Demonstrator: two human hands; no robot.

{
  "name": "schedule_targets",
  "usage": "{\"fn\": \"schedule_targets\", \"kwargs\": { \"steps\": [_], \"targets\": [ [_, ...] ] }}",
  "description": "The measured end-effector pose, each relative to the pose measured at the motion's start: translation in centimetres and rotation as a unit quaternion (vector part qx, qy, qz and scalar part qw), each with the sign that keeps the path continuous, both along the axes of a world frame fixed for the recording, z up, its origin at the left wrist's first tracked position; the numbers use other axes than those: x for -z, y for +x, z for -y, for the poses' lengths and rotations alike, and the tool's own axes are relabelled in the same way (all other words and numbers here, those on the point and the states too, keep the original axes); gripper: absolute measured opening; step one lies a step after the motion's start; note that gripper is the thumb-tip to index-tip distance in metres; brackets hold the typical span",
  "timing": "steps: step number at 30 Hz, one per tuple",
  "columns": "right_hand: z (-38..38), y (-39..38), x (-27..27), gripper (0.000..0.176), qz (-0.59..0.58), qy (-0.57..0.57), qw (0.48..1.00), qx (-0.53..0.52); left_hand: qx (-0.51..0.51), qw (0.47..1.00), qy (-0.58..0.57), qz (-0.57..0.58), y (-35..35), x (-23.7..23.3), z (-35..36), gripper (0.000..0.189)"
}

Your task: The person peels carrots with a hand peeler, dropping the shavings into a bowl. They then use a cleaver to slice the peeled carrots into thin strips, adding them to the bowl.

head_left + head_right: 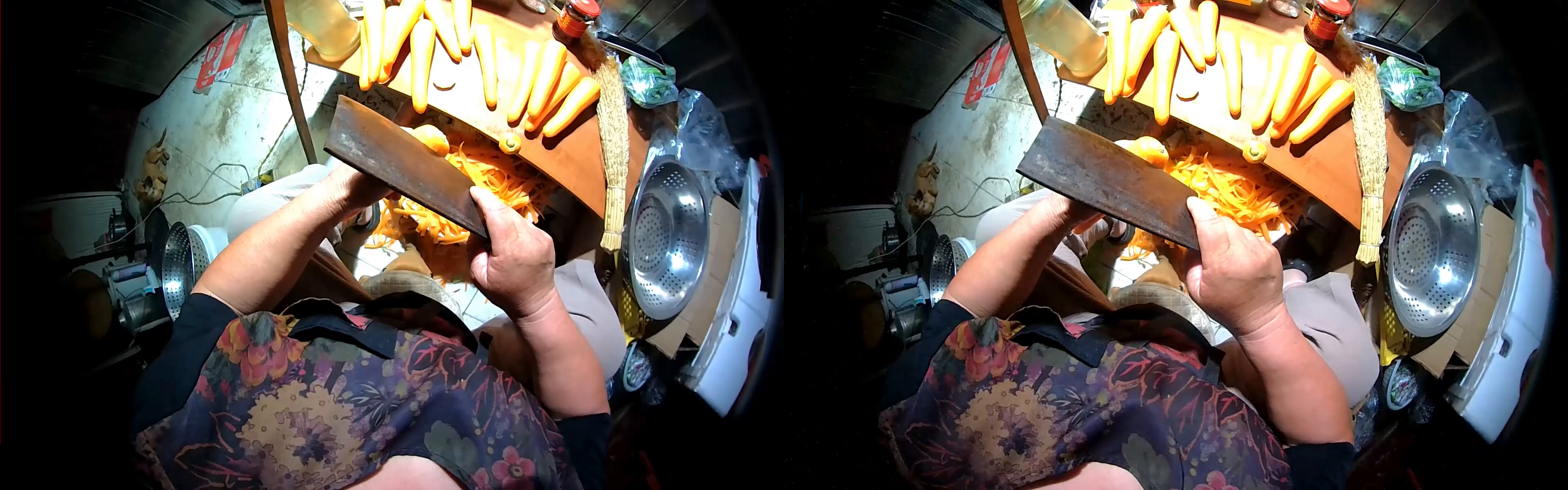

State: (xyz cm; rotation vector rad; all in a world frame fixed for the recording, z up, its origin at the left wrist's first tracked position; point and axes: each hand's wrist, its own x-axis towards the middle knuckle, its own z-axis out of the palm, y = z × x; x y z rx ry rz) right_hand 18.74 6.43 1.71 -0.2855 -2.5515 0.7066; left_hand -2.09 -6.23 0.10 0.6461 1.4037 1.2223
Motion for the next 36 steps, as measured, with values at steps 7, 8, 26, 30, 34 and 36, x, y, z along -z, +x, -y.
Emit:
{"fn": "schedule_targets", "kwargs": {
  "steps": [7,8,26,30,34,36],
  "targets": [
    [0.2,0.2,0.3,0.054,0.058,-0.013,0.998,0.013,-0.04,0.993,-0.031,-0.111,0.9,0.4,-1.1,0.024],
    [0.2,0.3,0.3,0.053,0.076,-0.014,0.997,0.012,-0.004,0.983,-0.016,-0.181,0.6,0.5,-1.3,0.021],
    [2.9,5.6,7.4,0.031,0.324,-0.224,0.919,0.03,-0.053,0.995,-0.085,-0.01,0.8,-2.7,2.0,0.04],
    [0.8,3.2,7.0,0.028,0.232,-0.261,0.932,0.092,-0.122,0.989,-0.061,0.051,0.5,-0.8,-0.3,0.042],
    [-0.5,1.5,4.3,0.027,0.136,-0.342,0.917,0.152,-0.156,0.976,-0.152,0.017,-1.2,0.9,-3.6,0.036],
    [-0.7,1.1,2.9,0.023,0.111,-0.381,0.904,0.161,-0.16,0.974,-0.162,0.001,-1.8,1.7,-6.3,0.035]
  ]
}}
